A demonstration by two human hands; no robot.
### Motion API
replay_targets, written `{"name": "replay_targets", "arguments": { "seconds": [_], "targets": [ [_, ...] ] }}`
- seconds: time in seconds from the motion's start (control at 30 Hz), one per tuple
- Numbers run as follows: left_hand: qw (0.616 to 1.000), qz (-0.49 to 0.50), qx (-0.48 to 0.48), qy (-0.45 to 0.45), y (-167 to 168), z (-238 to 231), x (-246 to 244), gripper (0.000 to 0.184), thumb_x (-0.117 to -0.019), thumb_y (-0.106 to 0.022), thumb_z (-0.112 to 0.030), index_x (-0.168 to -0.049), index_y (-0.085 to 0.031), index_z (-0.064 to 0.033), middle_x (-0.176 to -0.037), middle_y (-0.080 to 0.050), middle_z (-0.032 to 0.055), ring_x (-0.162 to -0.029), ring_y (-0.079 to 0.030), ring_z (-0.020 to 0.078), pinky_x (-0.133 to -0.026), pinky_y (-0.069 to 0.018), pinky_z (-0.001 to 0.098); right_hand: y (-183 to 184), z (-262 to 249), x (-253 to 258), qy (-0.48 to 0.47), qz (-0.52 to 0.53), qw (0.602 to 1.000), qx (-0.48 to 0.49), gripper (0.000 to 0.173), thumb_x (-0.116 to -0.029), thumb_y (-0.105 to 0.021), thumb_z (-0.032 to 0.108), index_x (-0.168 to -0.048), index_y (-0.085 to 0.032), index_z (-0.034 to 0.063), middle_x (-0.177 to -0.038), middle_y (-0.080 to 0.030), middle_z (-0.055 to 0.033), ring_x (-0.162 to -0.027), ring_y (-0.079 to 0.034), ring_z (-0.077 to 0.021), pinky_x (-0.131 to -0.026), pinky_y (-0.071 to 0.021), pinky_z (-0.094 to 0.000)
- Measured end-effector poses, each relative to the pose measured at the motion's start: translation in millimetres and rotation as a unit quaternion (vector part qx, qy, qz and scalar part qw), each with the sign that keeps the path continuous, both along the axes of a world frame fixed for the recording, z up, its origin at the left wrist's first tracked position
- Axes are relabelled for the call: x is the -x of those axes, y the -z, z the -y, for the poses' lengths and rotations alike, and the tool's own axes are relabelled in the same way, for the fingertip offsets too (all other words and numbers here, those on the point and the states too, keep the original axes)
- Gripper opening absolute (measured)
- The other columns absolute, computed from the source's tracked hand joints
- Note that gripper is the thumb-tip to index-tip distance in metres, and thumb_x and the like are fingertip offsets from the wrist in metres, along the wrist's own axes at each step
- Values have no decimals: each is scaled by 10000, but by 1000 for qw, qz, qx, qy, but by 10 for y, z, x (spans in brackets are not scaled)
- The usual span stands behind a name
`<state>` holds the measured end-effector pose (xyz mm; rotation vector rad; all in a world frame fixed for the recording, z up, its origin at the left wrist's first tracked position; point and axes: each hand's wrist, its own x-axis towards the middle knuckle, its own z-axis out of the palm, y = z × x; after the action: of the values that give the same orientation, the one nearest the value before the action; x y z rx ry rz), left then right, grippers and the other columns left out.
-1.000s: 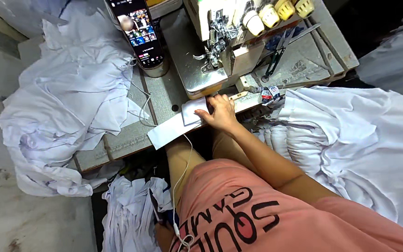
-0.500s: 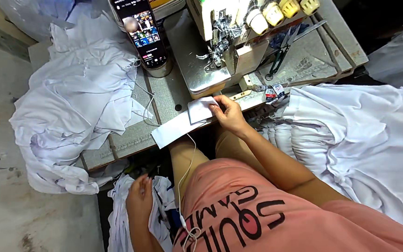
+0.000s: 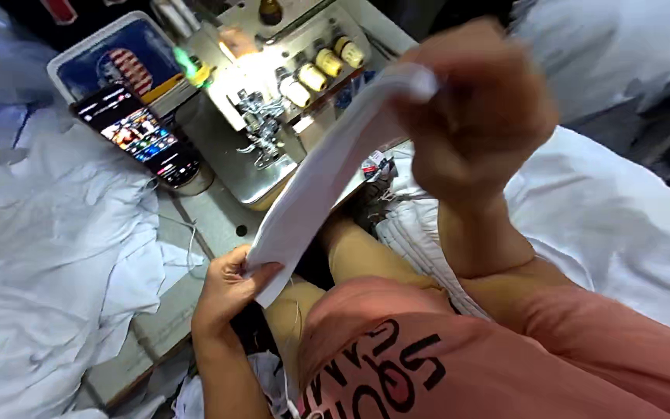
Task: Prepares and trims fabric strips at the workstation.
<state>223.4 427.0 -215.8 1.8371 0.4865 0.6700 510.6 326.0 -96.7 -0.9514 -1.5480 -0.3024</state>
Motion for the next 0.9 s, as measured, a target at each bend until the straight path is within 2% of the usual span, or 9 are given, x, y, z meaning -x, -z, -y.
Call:
{"name": "replay_targets", "arguments": {
  "seconds": [0.1,0.2,0.33,0.43,0.5,0.6,0.67,0.8,0.9],
  "targets": [
    [994,47,87,45,18,76,-388,180,-889,-738,-86,-1013,-694,-209,-937,-744,-156,-854,-701,-28,-796,-600,197,83,-33,-586,122,-105,987,25,90,-990,-608,31,-1057,-660,1,-995,-710,57,-921,-668,16,-825,-585,-221],
    [982,6,178,62,63,154,-885,221,-868,-690,45,-1068,-645,-41,-940,-731,-37,-817,-707,38,-765,-618,253,273,-70,-1168,233,-174,933,213,233,-1010,-587,141,-1154,-648,-32,-980,-690,-33,-845,-665,-43,-763,-577,-253],
    [953,-73,289,61,98,151,-1536,283,-919,-667,62,-1188,-586,28,-923,-710,51,-766,-692,89,-731,-602,286,424,-324,-1713,324,-197,832,405,308,-1005,-594,101,-1265,-629,-60,-1183,-669,-241,-1087,-654,-296,-992,-498,-459],
    [941,-93,325,32,125,68,-2025,362,-978,-648,-24,-1311,-535,57,-1010,-695,117,-826,-694,129,-782,-597,322,489,-642,-1989,351,-159,816,431,412,-997,-584,76,-1392,-562,-42,-1353,-591,-289,-1271,-581,-384,-1097,-440,-498],
    [935,-111,337,20,222,-31,-2213,449,-992,-631,-26,-1404,-468,40,-1100,-679,147,-856,-689,136,-789,-590,309,447,-720,-1954,343,-116,816,450,508,-999,-593,116,-1473,-484,-33,-1445,-484,-323,-1337,-507,-427,-1129,-412,-507],
    [935,-134,328,5,372,-56,-2179,508,-971,-614,40,-1450,-448,7,-1148,-666,163,-866,-675,146,-785,-578,306,419,-491,-1362,264,-4,808,527,348,-1051,-508,123,-1338,-595,-54,-1301,-595,-300,-1219,-595,-432,-1047,-461,-581],
    [934,-120,337,-7,430,-25,-2094,504,-972,-605,58,-1447,-443,6,-1134,-672,149,-891,-677,142,-817,-576,311,674,-248,-905,188,63,798,568,289,-1055,-475,87,-1229,-673,-31,-1190,-652,-259,-1135,-639,-425,-954,-497,-610],
    [924,-63,375,-33,529,10,-2065,468,-984,-570,72,-1418,-404,20,-1063,-679,114,-852,-695,113,-796,-593,282,1486,81,-468,164,95,852,487,218,-1015,-558,56,-1082,-721,-72,-1021,-682,-249,-995,-676,-429,-844,-558,-549],
    [919,-43,389,-45,500,40,-2063,489,-993,-559,56,-1438,-362,14,-1040,-673,112,-837,-698,123,-795,-595,292,1788,125,-421,197,111,883,412,185,-990,-574,23,-1025,-724,-78,-967,-690,-238,-933,-686,-416,-794,-576,-500]
  ]
}}
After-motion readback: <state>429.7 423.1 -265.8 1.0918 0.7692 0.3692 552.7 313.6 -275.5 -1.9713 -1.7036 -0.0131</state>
